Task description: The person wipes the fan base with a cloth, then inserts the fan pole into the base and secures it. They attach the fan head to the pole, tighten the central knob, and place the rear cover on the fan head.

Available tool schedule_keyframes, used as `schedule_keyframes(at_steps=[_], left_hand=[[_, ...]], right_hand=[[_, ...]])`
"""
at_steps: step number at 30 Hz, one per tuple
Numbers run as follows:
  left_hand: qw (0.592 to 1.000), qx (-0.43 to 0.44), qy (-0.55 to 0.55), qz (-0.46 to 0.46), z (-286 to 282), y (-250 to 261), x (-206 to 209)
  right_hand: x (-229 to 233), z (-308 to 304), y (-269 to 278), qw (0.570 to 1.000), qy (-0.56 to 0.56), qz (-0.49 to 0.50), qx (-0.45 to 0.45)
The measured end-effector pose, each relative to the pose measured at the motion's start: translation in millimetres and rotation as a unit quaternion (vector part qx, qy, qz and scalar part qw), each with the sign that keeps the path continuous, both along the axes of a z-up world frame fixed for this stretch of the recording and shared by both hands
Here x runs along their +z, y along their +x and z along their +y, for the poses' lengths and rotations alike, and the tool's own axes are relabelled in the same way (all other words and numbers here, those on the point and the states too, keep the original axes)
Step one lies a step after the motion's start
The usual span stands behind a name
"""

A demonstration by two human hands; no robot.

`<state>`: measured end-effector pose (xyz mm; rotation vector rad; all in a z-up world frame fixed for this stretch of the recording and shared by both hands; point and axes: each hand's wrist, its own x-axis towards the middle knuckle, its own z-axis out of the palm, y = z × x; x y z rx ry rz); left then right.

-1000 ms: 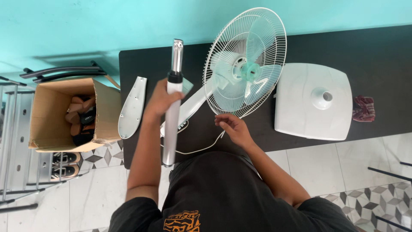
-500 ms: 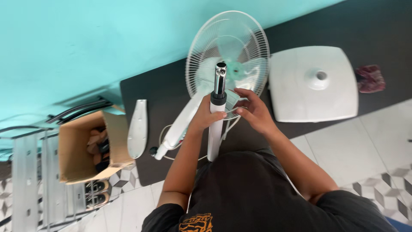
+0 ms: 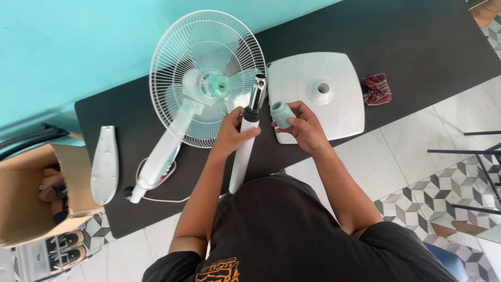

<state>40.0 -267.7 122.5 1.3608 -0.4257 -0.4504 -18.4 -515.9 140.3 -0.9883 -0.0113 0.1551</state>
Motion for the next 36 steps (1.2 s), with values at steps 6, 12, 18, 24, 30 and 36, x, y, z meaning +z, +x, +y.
schedule_keyframes(at_steps=[6, 12, 18, 24, 30, 36], left_hand=[[0.991, 0.031, 0.1, -0.087, -37.4, -24.2, -0.5], [0.951, -0.019, 0.274, -0.145, -77.9, -45.8, 37.7], [0.92, -0.028, 0.363, -0.144, -121.8, -63.4, 48.4], [0.914, -0.031, 0.367, -0.172, -155.4, -72.8, 41.9], [0.906, -0.03, 0.365, -0.215, -170.4, -70.6, 48.7], [0.9, -0.02, 0.38, -0.214, -182.7, -68.0, 50.7]], right_hand=[[-9.1, -57.9, -10.4, 0.997, 0.07, 0.005, 0.009], [-10.0, -121.5, -10.5, 0.993, -0.049, -0.08, -0.068], [2.4, -172.3, -9.0, 0.966, -0.206, -0.153, 0.017], [12.9, -190.4, -3.8, 0.95, -0.234, -0.162, 0.13], [22.7, -197.4, 5.2, 0.916, -0.321, -0.149, 0.188], [14.6, -208.0, 15.5, 0.927, -0.296, -0.141, 0.18]])
